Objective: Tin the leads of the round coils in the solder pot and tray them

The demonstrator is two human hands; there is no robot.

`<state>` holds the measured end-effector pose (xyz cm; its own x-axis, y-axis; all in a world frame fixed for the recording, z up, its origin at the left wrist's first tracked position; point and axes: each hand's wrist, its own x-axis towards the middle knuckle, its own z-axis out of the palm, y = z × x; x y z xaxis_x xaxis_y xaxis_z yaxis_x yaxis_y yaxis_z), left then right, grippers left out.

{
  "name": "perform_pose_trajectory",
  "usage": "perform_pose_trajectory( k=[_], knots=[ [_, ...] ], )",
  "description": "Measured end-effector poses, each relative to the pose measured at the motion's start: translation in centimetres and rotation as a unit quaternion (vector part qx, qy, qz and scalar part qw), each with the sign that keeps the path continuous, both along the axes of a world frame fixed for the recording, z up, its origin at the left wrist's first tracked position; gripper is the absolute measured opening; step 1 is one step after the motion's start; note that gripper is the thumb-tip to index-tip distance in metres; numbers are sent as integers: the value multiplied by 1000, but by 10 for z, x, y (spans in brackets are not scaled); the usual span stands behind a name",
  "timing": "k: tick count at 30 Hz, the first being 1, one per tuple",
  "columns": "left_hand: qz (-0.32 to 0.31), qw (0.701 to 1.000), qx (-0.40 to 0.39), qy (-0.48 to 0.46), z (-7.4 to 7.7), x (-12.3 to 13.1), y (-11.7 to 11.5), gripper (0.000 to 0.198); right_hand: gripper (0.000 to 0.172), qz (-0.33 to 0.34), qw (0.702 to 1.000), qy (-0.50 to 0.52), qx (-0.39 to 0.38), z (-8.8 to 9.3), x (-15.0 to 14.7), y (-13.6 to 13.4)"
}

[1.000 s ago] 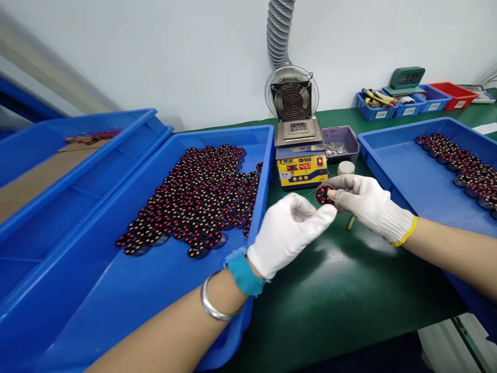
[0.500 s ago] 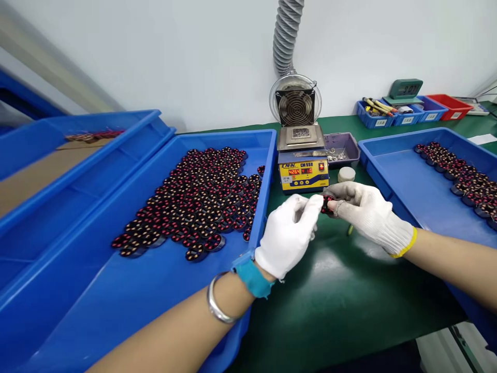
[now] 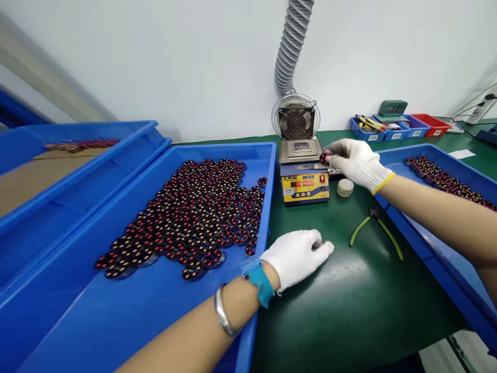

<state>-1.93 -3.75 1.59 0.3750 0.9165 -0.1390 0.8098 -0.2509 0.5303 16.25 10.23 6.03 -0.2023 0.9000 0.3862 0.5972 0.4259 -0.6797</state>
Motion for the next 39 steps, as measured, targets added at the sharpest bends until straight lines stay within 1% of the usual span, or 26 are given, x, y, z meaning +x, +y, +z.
perform_pose_trajectory(
  k=[2,5,7,10,13,17,23,28,30,32,34,35,37,39],
  knots=[
    [-20,998,-21,53,-5,0,1,41,26,-43,992,-102,52,12,-9,34],
    [-26,997,-22,64,-8,0,4,46,29,-78,969,-216,89,24,-27,74],
    [-29,998,-17,59,-9,-2,6,49,30,-87,954,-272,93,29,-38,91],
    [-39,997,-15,61,-11,-3,7,53,30,-91,930,-344,90,31,-53,106],
    [-48,996,-16,70,-13,-3,7,56,29,-91,912,-393,76,30,-65,110],
    [-59,995,-16,77,-13,-3,6,56,31,-81,896,-433,57,28,-75,105],
    [-52,997,-24,59,-12,-3,5,57,30,-65,893,-443,48,29,-82,98],
    [-39,999,-19,29,-11,-2,4,52,28,-71,905,-412,74,35,-76,96],
    [-16,1000,-13,-16,-10,-2,6,50,29,-73,919,-378,87,42,-71,91],
    [26,995,-8,-100,-10,-1,9,50,30,-73,937,-328,92,48,-66,81],
    [93,972,-2,-214,-9,0,14,51,30,-64,957,-270,80,52,-63,64],
    [130,952,1,-277,-9,0,17,51,30,-55,966,-245,65,52,-61,54],
    [196,896,6,-398,-7,0,24,50,31,-23,980,-195,15,46,-60,31],
    [242,837,10,-490,-6,-2,31,50,37,23,991,-122,-53,33,-59,8]
  ],
)
